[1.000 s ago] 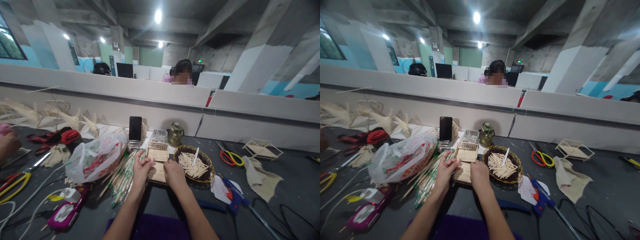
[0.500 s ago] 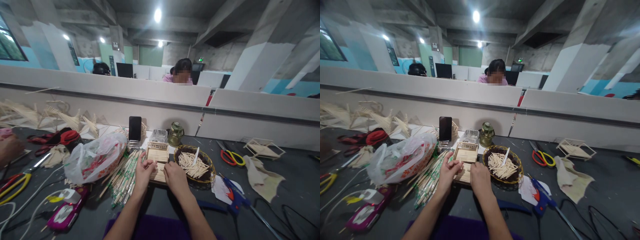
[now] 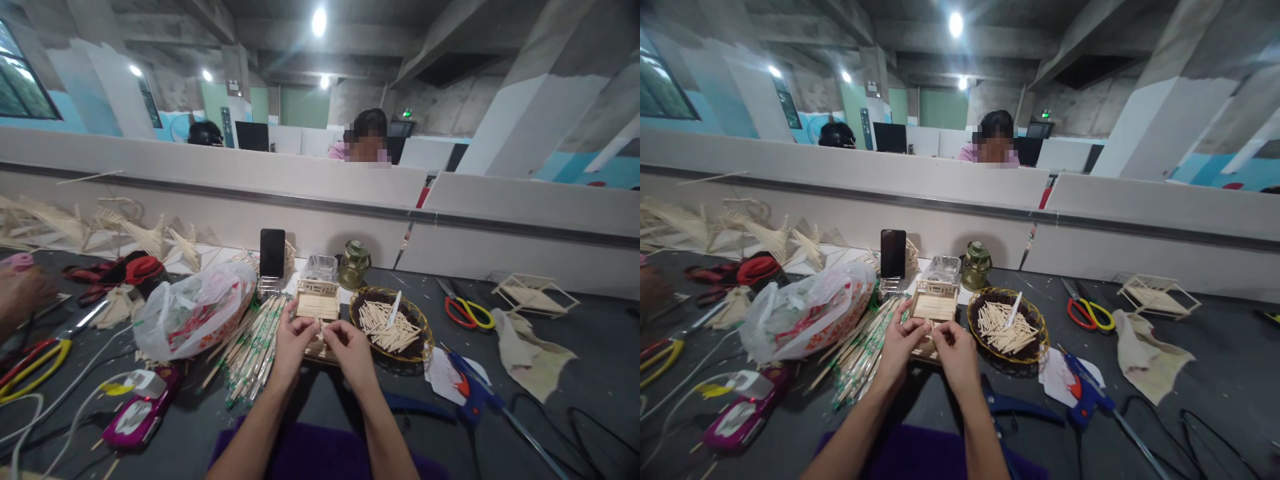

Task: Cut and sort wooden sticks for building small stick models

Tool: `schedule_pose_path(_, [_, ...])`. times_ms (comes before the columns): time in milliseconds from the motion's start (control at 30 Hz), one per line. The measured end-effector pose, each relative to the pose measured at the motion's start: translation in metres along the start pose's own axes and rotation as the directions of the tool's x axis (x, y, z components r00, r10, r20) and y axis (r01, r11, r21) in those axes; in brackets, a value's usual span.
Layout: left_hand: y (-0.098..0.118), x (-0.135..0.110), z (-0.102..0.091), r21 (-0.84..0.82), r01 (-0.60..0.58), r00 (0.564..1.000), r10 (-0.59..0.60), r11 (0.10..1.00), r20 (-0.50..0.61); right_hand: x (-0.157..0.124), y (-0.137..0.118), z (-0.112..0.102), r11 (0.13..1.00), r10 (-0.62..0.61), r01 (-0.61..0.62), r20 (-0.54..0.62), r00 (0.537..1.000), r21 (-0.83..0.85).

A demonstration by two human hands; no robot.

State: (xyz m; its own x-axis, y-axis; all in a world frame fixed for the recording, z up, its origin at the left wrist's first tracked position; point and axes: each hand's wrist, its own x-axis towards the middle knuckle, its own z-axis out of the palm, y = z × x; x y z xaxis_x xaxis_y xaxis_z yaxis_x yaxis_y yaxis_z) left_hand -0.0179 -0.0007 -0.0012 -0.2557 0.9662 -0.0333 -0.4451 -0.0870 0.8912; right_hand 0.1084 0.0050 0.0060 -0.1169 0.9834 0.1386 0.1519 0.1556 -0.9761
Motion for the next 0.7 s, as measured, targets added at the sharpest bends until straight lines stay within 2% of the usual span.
schedule_pose_path(100, [-0.001, -0.002, 0.001, -0.017, 0.010, 0.999, -0.009, 1.000, 0.030, -0.001, 0.000, 0.000, 0.995, -0.011, 0.010, -0.018, 1.000, -0.096])
schedule_pose_path(267, [-0.001, -0.005, 0.005, -0.014, 0.019, 0.998, -0.018, 1.000, 0.056, -0.006, -0.011, 0.003, 0.963, 0.018, -0.041, -0.088, 0.996, -0.267])
schedule_pose_path(333, [-0.001, -0.006, 0.007, -0.004, 0.023, 0.998, -0.023, 1.000, 0.062, -0.010, -0.021, 0.003, 0.915, 0.003, -0.033, -0.075, 0.997, -0.403])
schedule_pose_path(400, [0.001, -0.007, 0.008, 0.019, 0.025, 0.998, -0.026, 0.999, 0.065, -0.011, -0.030, -0.011, 0.837, -0.029, 0.007, -0.031, 0.999, -0.548])
schedule_pose_path(433, [0.002, -0.007, 0.008, 0.035, 0.019, 0.998, -0.021, 0.999, 0.060, -0.009, -0.032, -0.027, 0.792, -0.044, 0.039, 0.006, 0.999, -0.609])
schedule_pose_path(500, [0.003, -0.006, 0.006, 0.054, 0.003, 1.000, -0.004, 0.999, 0.018, 0.002, -0.030, -0.081, 0.686, -0.060, -0.019, -0.082, 0.995, -0.727])
schedule_pose_path(567, [0.004, -0.003, 0.002, 0.048, 0.010, 0.998, -0.008, 0.999, -0.056, 0.020, -0.017, -0.158, 0.533, -0.067, -0.202, -0.279, 0.958, -0.822])
schedule_pose_path(600, [0.003, -0.001, 0.000, 0.037, 0.006, 0.995, -0.002, 0.999, -0.099, 0.029, -0.007, -0.199, 0.471, -0.056, -0.276, -0.341, 0.938, -0.838])
schedule_pose_path(633, [0.002, 0.001, -0.002, 0.030, -0.003, 0.991, 0.007, 1.000, -0.137, 0.038, 0.004, -0.238, 0.436, -0.041, -0.348, -0.404, 0.914, -0.830])
schedule_pose_path(700, [-0.001, 0.004, -0.004, 0.034, -0.012, 0.986, 0.017, 0.999, -0.169, 0.049, 0.027, -0.300, 0.468, 0.010, -0.460, -0.516, 0.856, -0.754])
